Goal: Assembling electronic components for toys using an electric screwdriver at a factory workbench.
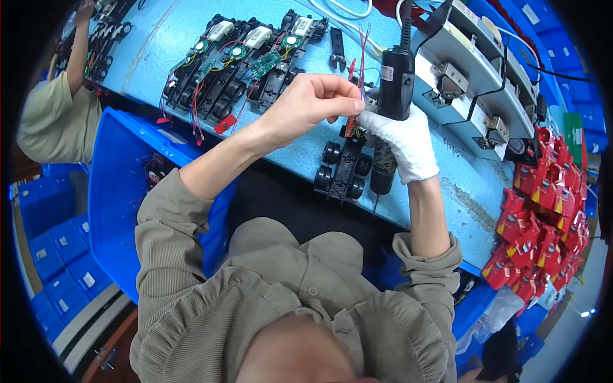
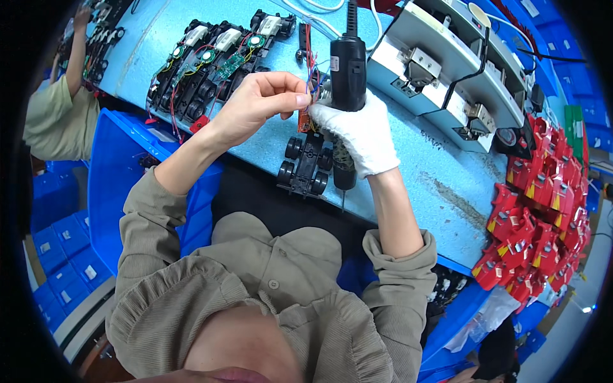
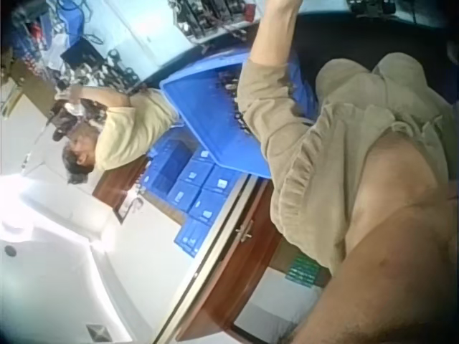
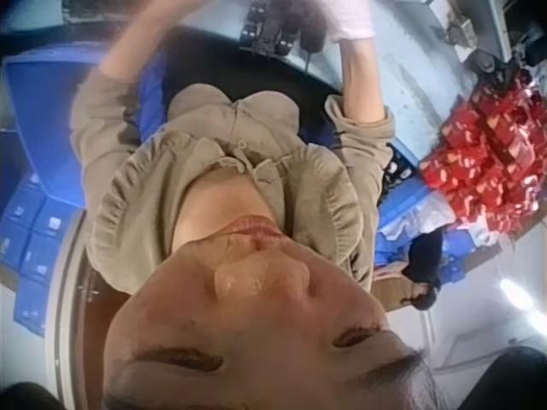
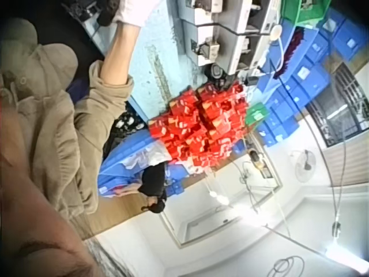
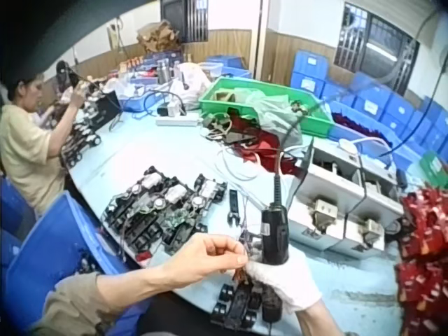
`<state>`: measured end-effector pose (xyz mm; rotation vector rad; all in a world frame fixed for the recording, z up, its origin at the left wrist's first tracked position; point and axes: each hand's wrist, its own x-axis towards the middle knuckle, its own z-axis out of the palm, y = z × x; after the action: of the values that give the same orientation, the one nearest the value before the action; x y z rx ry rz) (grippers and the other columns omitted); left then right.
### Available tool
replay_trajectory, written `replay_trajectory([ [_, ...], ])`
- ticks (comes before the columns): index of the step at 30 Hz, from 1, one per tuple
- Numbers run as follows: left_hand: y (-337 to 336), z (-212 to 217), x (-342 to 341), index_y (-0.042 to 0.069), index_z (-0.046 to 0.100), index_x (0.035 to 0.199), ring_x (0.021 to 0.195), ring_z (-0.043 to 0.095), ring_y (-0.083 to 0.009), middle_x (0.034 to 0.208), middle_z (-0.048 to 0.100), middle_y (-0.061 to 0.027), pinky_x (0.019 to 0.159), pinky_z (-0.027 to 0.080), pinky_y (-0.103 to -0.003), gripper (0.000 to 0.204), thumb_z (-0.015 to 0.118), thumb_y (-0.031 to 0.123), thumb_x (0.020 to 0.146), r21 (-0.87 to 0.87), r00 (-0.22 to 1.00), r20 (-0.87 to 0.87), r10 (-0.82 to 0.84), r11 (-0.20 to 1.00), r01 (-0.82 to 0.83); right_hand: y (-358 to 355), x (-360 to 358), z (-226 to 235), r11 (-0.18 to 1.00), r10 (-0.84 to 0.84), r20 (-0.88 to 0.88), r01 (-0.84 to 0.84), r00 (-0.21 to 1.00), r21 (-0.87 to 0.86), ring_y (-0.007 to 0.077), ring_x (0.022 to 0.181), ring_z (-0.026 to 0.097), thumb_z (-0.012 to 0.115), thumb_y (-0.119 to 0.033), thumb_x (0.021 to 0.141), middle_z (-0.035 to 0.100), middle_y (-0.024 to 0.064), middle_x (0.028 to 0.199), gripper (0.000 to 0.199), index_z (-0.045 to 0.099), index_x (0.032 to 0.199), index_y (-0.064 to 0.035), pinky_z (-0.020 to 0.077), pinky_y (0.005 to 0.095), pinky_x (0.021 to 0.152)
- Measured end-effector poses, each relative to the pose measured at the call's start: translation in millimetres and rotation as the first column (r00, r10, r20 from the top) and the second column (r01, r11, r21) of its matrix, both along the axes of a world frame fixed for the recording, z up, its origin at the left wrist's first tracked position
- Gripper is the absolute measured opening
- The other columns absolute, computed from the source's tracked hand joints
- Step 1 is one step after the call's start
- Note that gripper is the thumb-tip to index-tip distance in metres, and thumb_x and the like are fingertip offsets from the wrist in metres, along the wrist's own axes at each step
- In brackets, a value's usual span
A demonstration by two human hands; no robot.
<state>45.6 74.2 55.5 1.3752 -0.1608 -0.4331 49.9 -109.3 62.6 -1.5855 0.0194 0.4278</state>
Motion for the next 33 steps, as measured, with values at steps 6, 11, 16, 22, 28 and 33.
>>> replay_trajectory([
  [6, -1.6, 3.5, -6.7, 0.001, 0.063, 0.084, 0.065, 0.048, -0.0018, 0.070, 0.056, 0.0026, 0.058, 0.040, -0.018, 0.017, 0.064, 0.017, 0.080, 0.149, 0.974, 0.222, 0.043, 0.986, -0.077, -0.8, 2.1, 2.3, 1.000, -0.003, -0.036, 0.003, 0.999, 0.000, 0.0101, 0.060, 0.056, 0.074, -0.015, 0.068, 0.060, 0.0039, 0.074, 0.034, 0.059, 0.096, -0.0005, 0.0457, 0.0239, 0.054],
  [11, -5.3, -2.2, -6.9, 0.002, 0.063, 0.082, 0.063, 0.050, -0.0061, 0.066, 0.057, 0.0002, 0.057, 0.041, -0.021, 0.013, 0.063, 0.014, 0.079, 0.068, 0.932, 0.348, 0.101, 0.989, -0.132, 0.2, -0.1, 1.5, 0.998, -0.005, -0.039, 0.007, 0.999, 0.066, 0.0095, 0.064, 0.057, 0.074, -0.013, 0.067, 0.062, 0.0046, 0.079, 0.041, 0.057, 0.102, 0.0000, 0.0468, 0.0236, 0.056],
  [16, -5.0, 0.0, -5.1, 0.002, 0.063, 0.083, 0.063, 0.054, -0.0152, 0.069, 0.059, -0.0052, 0.058, 0.042, -0.024, 0.011, 0.062, 0.012, 0.077, 0.309, 0.655, 0.755, -0.035, 0.900, -0.308, -1.9, 1.1, -4.6, 0.998, 0.006, -0.020, -0.005, 1.000, 0.066, 0.0103, 0.059, 0.055, 0.073, -0.013, 0.068, 0.059, 0.0023, 0.072, 0.036, 0.060, 0.100, -0.0009, 0.0445, 0.0234, 0.054],
  [22, 5.5, 5.0, 4.5, 0.004, 0.063, 0.083, 0.066, 0.056, -0.0215, 0.070, 0.060, -0.0092, 0.059, 0.043, -0.028, 0.013, 0.062, 0.015, 0.076, 0.540, 0.370, 0.838, -0.402, 0.511, -0.669, -1.0, -1.8, -3.4, 0.999, -0.032, -0.037, 0.033, 0.999, 0.028, 0.0096, 0.058, 0.053, 0.073, -0.014, 0.068, 0.059, 0.0021, 0.072, 0.038, 0.060, 0.102, -0.0010, 0.0436, 0.0231, 0.053],
  [28, 4.4, 5.9, 5.3, 0.004, 0.063, 0.084, 0.067, 0.056, -0.0159, 0.072, 0.060, -0.0066, 0.060, 0.043, -0.027, 0.016, 0.062, 0.019, 0.079, 0.576, 0.845, 0.525, -0.101, 0.773, -0.266, -1.2, -2.8, -6.3, 0.998, -0.035, -0.034, 0.037, 0.999, 0.052, 0.0089, 0.057, 0.052, 0.074, -0.015, 0.067, 0.059, 0.0020, 0.072, 0.038, 0.060, 0.101, -0.0015, 0.0432, 0.0232, 0.054],
  [33, 17.3, 16.5, 6.5, 0.002, 0.062, 0.088, 0.069, 0.056, -0.0088, 0.076, 0.061, -0.0033, 0.062, 0.044, -0.023, 0.022, 0.062, 0.023, 0.081, 0.471, 0.969, 0.241, -0.051, 0.879, -0.071, -1.9, -5.3, -4.4, 0.996, -0.050, -0.043, 0.053, 0.998, 0.070, 0.0089, 0.056, 0.052, 0.074, -0.015, 0.067, 0.059, 0.0021, 0.073, 0.038, 0.060, 0.100, -0.0017, 0.0434, 0.0233, 0.053],
])
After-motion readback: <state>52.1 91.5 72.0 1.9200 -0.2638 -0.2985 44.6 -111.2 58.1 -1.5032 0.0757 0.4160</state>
